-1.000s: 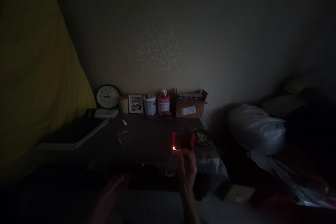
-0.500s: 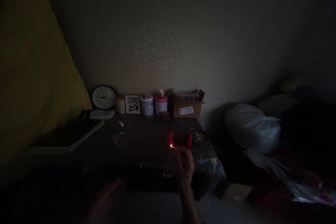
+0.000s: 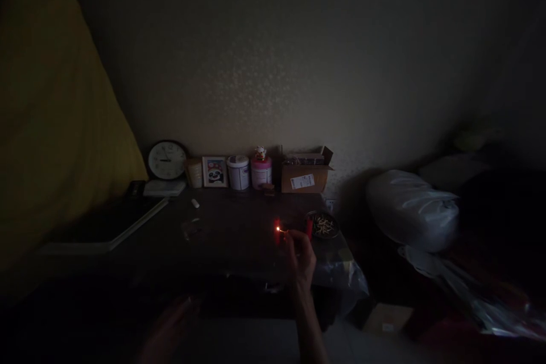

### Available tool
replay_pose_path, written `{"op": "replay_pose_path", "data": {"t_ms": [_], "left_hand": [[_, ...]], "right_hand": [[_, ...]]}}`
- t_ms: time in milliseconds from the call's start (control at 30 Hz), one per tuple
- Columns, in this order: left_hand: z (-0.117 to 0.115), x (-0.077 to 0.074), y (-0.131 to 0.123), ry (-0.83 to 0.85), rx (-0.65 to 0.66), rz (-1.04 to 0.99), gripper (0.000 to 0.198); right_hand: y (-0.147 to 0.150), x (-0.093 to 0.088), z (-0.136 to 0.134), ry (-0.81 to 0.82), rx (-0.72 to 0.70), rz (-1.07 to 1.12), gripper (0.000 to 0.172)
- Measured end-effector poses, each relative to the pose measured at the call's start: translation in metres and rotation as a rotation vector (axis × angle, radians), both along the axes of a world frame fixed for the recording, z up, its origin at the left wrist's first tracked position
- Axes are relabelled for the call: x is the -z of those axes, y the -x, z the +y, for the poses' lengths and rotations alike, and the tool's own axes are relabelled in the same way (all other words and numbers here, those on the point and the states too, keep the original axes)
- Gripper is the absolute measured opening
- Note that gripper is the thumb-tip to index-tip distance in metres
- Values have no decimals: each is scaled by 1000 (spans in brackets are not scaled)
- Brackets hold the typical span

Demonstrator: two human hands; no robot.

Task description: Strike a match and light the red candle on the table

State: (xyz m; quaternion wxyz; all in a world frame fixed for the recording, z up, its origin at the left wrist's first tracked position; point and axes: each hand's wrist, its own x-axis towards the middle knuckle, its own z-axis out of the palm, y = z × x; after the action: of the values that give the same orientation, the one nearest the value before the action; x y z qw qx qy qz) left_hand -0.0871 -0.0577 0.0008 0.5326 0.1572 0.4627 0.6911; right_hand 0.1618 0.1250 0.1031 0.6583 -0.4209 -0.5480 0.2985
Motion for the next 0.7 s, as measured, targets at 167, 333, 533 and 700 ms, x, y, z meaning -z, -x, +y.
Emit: {"op": "replay_pose_path", "data": {"t_ms": [167,333,533,700], "left_hand": [[10,-7,-5,28,0,-46,32],[14,-19,-11,47,18,-55,30],[18,-15,-12,99,-8,-3,31],[21,-8,-10,99,-29,-14,35]], "right_hand": [[1,-2,10,0,-23,41,28],[3,-7,17,-3,-30,46,26],[8,-14,25,17,-30,70,26],[12,-12,31,31,-32,66,25]]}}
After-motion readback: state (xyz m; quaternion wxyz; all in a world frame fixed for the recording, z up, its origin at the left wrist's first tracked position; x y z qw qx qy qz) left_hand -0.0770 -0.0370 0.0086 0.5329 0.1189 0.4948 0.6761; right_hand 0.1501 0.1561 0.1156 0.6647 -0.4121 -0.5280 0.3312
